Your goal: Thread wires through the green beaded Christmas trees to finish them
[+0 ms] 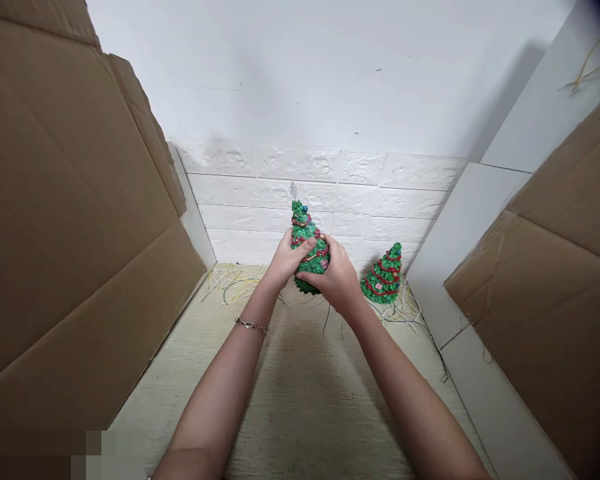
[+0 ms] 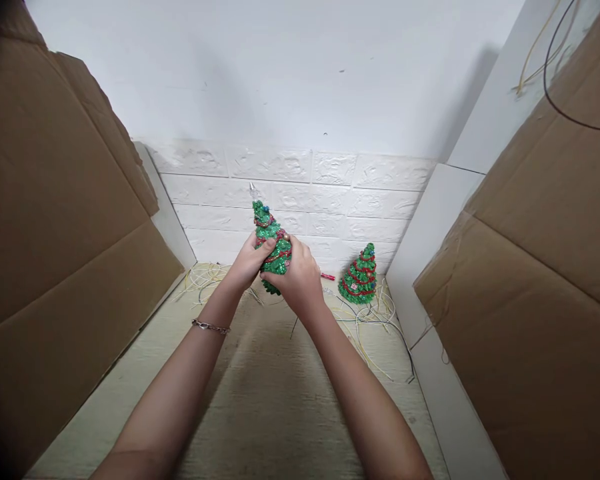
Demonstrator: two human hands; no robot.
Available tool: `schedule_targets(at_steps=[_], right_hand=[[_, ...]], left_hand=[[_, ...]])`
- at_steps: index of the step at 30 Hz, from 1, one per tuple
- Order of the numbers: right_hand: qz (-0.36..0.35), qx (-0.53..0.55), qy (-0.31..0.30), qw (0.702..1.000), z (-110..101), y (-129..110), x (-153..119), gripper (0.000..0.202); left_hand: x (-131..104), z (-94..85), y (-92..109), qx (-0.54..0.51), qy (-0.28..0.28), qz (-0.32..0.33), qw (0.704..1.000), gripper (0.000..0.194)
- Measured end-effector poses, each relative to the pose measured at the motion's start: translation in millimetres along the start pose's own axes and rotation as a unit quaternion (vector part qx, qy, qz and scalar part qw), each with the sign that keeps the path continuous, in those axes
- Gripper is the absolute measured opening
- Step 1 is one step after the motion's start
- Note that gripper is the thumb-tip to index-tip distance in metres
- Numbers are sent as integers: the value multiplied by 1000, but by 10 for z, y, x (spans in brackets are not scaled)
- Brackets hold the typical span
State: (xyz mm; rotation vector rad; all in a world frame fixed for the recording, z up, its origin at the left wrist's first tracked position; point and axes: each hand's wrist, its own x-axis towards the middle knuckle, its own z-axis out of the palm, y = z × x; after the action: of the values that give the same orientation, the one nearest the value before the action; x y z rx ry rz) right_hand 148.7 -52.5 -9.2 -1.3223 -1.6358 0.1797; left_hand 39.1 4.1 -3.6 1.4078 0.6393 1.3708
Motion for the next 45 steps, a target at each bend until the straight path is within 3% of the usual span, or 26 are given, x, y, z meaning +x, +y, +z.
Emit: schedule_targets(at_steps=[7,14,19,25,27,29,31,32,34,36,38,45], right_hand=[[-11,-36,18,999,27,-119,-70,76],[-14,-38,24,999,105,-123,-55,77],[-32,3,4,999,271,-231,43,77],[-87,68,-51,992,572,-406,240,83],[-106,126,-79,983,710,-353,341,75],[-72,159,-92,980,869,-227,430,54],[1,58,-115,992,1027,-58,474,51],[19,-42,-176,983,1099,29,472,52],[23,-90,-255,962,1221,182,419,41],[3,-116,-318,941,1322,282,319,29],[-18,-146,-344,927,1409,320,211,26],[-59,-234,-331,912,1553,267,89,27]], left_hand=[[12,-147,66,-68,-67,-24,995,58],[-22,-159,168,6,-28,2,1000,50],[-45,-362,384,76,-32,36,996,59],[-115,-676,616,158,87,77,981,44],[-153,-741,682,206,139,108,963,41],[-195,-789,752,272,205,132,931,39],[-236,-825,823,344,278,146,885,39],[-255,-842,856,375,309,148,862,39],[-287,-877,906,416,349,145,827,38],[-308,-919,932,432,368,141,811,38],[-316,-965,932,433,377,143,806,37],[-315,-1073,905,413,373,143,819,39]])
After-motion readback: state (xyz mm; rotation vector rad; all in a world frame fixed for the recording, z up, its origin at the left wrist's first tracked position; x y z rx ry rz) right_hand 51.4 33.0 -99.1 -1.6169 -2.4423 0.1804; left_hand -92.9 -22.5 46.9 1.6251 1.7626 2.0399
